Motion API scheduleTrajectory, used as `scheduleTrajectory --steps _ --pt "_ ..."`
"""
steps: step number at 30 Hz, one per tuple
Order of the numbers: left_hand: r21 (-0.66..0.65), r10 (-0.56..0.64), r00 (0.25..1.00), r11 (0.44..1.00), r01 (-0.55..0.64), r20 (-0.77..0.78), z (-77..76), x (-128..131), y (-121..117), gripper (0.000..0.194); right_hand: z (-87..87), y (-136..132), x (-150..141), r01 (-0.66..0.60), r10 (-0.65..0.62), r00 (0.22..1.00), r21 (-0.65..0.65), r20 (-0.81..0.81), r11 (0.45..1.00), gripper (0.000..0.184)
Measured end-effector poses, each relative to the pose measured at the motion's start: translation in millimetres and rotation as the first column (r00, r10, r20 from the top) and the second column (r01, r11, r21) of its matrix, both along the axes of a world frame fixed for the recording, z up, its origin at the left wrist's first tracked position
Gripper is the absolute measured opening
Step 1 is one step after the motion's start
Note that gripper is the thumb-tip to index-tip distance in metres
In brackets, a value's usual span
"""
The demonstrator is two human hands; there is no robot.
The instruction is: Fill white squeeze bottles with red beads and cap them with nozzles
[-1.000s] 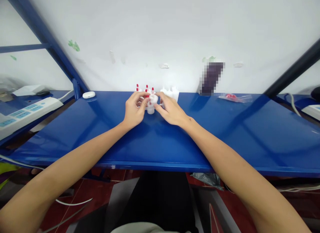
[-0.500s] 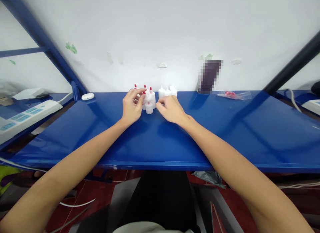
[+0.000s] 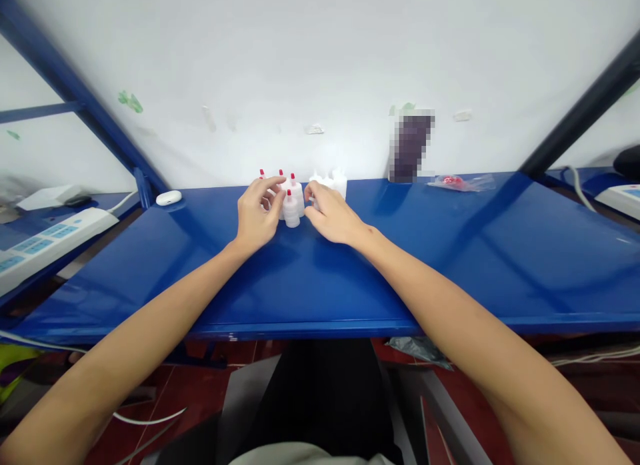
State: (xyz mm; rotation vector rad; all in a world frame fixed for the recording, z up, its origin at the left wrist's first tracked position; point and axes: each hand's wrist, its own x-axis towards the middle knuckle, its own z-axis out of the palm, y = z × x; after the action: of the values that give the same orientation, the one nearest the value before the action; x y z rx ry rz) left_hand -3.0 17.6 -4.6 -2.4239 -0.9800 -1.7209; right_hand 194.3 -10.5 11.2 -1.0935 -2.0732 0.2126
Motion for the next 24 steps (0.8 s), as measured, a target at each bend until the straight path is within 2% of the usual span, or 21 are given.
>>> scheduleTrajectory --steps 4,7,12,16,24 --pt "0.101 -0.131 0.986 0.985 0.141 -0.099 1.9 6 -14 0.017 -6.2 8 3 -0.025 0.024 1.000 0.078 0.006 0.997 0.025" --pt "0.131 -0.185 0.976 0.971 0.199 -0.112 1.6 9 -21 0.016 -8.4 10 3 -0.033 0.032 0.999 0.103 0.018 0.994 0.029" --pt "0.153 -0.177 0.982 0.971 0.185 -0.068 3.0 8 -23 0.015 -7.9 7 -2 -0.054 0.051 0.998 0.126 0.026 0.991 0.037" --pt "0.156 -0.186 0.979 0.968 0.197 -0.079 3.5 7 -24 0.016 -3.5 0 -6 -0.109 0.104 0.993 0.095 0.058 0.989 0.042" --pt "0.181 -0.174 0.982 0.966 0.184 -0.073 -0.9 8 -21 0.013 -1.1 -3 -6 -0.129 0.127 0.991 0.035 0.043 0.991 0.038"
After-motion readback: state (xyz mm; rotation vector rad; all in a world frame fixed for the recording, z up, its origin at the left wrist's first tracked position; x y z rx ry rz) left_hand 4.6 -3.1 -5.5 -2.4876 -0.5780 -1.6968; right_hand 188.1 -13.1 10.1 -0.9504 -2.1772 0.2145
